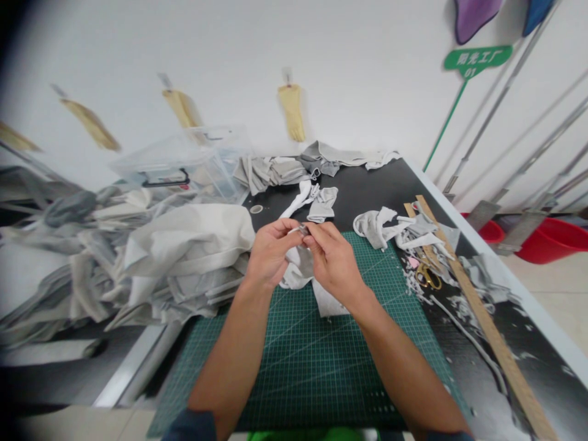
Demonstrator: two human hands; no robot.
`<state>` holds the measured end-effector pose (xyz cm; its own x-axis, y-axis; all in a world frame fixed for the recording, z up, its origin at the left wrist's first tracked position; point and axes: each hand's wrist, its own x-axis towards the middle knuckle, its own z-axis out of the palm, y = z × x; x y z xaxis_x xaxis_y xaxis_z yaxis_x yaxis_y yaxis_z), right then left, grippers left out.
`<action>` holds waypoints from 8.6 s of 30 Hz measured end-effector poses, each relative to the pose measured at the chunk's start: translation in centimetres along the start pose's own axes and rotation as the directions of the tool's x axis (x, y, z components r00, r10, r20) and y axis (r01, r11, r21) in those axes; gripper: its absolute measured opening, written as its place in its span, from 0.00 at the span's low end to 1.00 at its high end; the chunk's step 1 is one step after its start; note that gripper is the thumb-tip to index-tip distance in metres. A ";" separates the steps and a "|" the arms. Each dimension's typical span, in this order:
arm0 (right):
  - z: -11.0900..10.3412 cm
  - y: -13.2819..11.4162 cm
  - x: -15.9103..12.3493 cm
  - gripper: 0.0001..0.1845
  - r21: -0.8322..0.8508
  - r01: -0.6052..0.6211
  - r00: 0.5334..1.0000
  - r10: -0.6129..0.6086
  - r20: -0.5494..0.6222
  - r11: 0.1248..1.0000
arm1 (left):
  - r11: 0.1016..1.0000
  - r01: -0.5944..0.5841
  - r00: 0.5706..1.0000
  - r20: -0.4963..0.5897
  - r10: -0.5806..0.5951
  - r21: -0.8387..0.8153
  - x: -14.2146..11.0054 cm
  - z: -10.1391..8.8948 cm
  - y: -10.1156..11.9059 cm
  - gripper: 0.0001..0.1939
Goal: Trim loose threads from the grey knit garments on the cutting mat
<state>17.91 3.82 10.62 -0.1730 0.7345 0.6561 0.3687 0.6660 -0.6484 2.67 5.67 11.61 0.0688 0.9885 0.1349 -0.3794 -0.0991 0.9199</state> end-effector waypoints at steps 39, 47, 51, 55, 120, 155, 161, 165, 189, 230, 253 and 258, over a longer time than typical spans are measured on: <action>1.2 8.3 0.2 0.17 0.127 -0.474 0.756 0.328 0.567 0.871 | 0.993 -0.120 0.962 -0.247 0.116 -0.003 1.7 -3.1 0.5 0.19; 1.9 9.0 -0.2 0.17 0.208 -0.378 0.815 0.218 0.537 0.902 | 0.997 -0.051 0.985 -0.165 0.041 -0.056 1.0 -3.0 1.6 0.18; 2.0 10.1 -0.4 0.23 0.089 -0.260 0.804 0.165 0.571 0.961 | 0.997 -0.057 0.986 -0.162 0.050 -0.043 0.9 -3.5 2.3 0.18; 2.3 11.5 -0.8 0.20 -0.224 -0.190 0.759 0.288 0.584 0.956 | 0.996 -0.086 0.984 -0.162 0.079 -0.035 0.8 -4.0 2.9 0.17; -3.1 3.6 0.6 0.27 0.421 -0.664 0.743 0.484 0.462 0.618 | 0.919 -0.028 1.000 0.009 0.027 0.393 1.7 -1.8 -1.7 0.06; -4.8 3.4 1.1 0.22 0.201 -0.445 0.883 0.391 0.260 0.873 | 0.870 -0.147 0.989 0.100 0.113 0.471 0.7 -0.7 -1.0 0.10; -3.1 2.6 1.1 0.19 0.210 -0.404 0.901 0.347 0.260 0.890 | 0.949 -0.135 0.988 0.108 0.109 0.285 0.2 0.3 -1.5 0.18; -4.0 2.8 0.9 0.17 0.419 -0.393 0.916 0.309 0.257 0.818 | 0.985 -0.044 0.977 0.213 0.007 0.170 0.2 -0.5 -1.1 0.27; -4.3 1.5 0.9 0.20 0.426 -0.416 0.907 0.331 0.260 0.804 | 0.880 -0.094 0.995 0.056 0.077 0.466 -0.5 1.1 -1.1 0.23; -4.7 1.2 0.4 0.19 0.026 -0.192 0.977 0.188 0.103 0.981 | 0.952 -0.052 0.999 0.012 0.051 0.302 -0.4 0.4 0.2 0.11; -2.8 -0.3 -0.1 0.11 -0.106 -0.040 0.998 0.033 -0.060 0.994 | 0.933 -0.083 0.996 0.004 0.088 0.350 -0.9 0.7 0.7 0.09; -2.7 -0.3 0.0 0.10 -0.086 -0.039 0.998 0.034 -0.056 0.996 | 0.932 -0.088 0.996 0.002 0.093 0.352 -0.9 0.7 0.7 0.09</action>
<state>20.31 3.26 11.83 -0.1089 0.7486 0.6540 0.4521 0.6232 -0.6381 2.98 4.59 12.38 0.0351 0.9746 0.2211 -0.0346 -0.2199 0.9749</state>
